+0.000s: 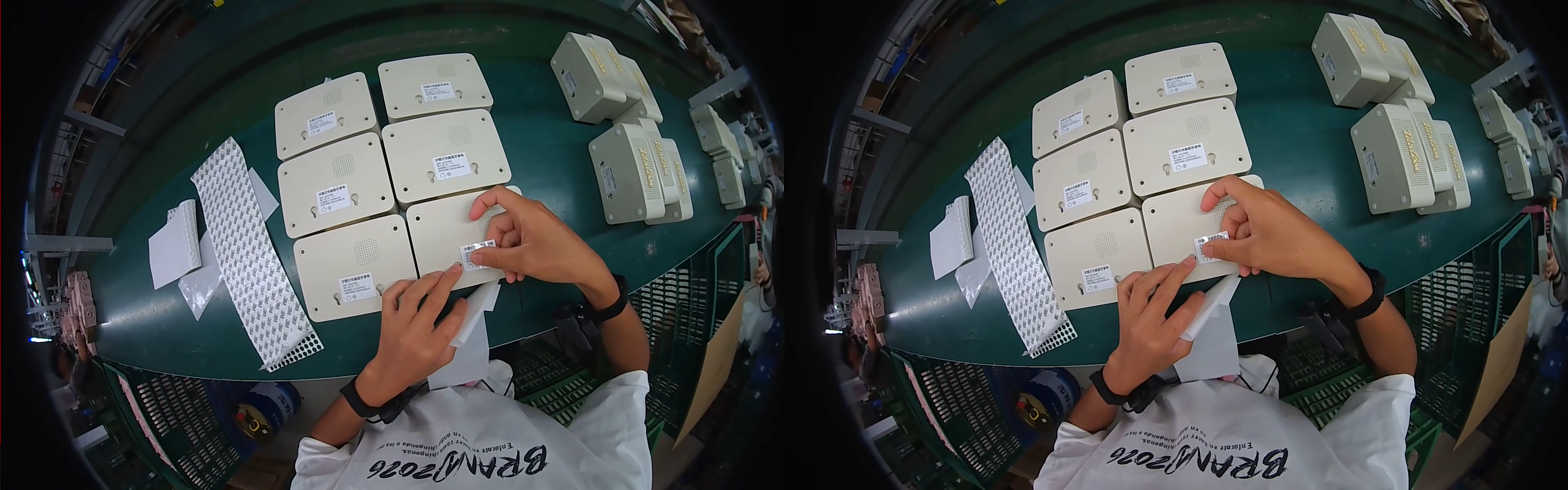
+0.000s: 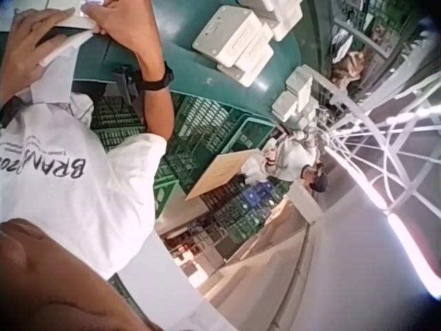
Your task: The person peels labels from a sheet and sticks them onto the back of plastic enclosures. After moving the enclosures into a green crate, the person peels small adhesive pads from a strip and presses them onto the corners of the enclosures.
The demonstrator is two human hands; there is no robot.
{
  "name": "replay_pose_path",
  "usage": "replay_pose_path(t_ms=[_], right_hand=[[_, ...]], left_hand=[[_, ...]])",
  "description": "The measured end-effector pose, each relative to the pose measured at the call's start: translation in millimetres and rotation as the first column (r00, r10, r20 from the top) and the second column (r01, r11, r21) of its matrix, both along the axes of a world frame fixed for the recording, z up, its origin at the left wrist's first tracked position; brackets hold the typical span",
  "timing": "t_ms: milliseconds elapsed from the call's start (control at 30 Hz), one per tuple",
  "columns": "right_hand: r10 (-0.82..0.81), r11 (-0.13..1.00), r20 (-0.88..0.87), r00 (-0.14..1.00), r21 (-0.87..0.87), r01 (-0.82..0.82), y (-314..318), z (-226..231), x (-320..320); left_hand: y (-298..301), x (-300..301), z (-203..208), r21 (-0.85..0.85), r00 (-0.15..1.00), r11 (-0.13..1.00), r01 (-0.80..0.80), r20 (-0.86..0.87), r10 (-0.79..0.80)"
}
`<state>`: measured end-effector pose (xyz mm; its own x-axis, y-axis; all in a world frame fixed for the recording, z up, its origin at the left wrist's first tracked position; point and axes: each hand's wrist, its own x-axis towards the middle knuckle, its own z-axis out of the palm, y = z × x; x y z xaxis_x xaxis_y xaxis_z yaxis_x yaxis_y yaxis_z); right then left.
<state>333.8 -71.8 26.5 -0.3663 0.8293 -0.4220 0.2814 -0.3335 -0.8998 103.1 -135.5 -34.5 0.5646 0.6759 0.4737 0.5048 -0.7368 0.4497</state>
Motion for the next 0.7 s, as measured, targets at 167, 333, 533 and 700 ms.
replay_pose_path(t_ms=[167,333,533,700], right_hand=[[0.009,1.0,0.004,1.0,0.012,-0.009,0.0,1.1,0.1],[0.014,1.0,0.005,1.0,0.005,-0.014,1.1,-0.1,1.0],[0.018,1.0,0.005,1.0,0.012,-0.018,0.9,0.8,-0.3],[0.012,1.0,0.026,1.0,0.018,-0.012,0.6,0.9,-1.1]], left_hand=[[-0.1,0.8,-1.6,0.018,1.0,1.0,-0.003,0.003,0.003],[0.5,1.2,-2.2,0.01,1.0,1.0,-0.003,0.005,0.003],[-0.3,0.5,-1.0,0.004,1.0,1.0,-0.005,0.005,0.005],[-0.4,0.9,2.5,-0.004,1.0,1.0,-0.006,-0.008,0.006]])
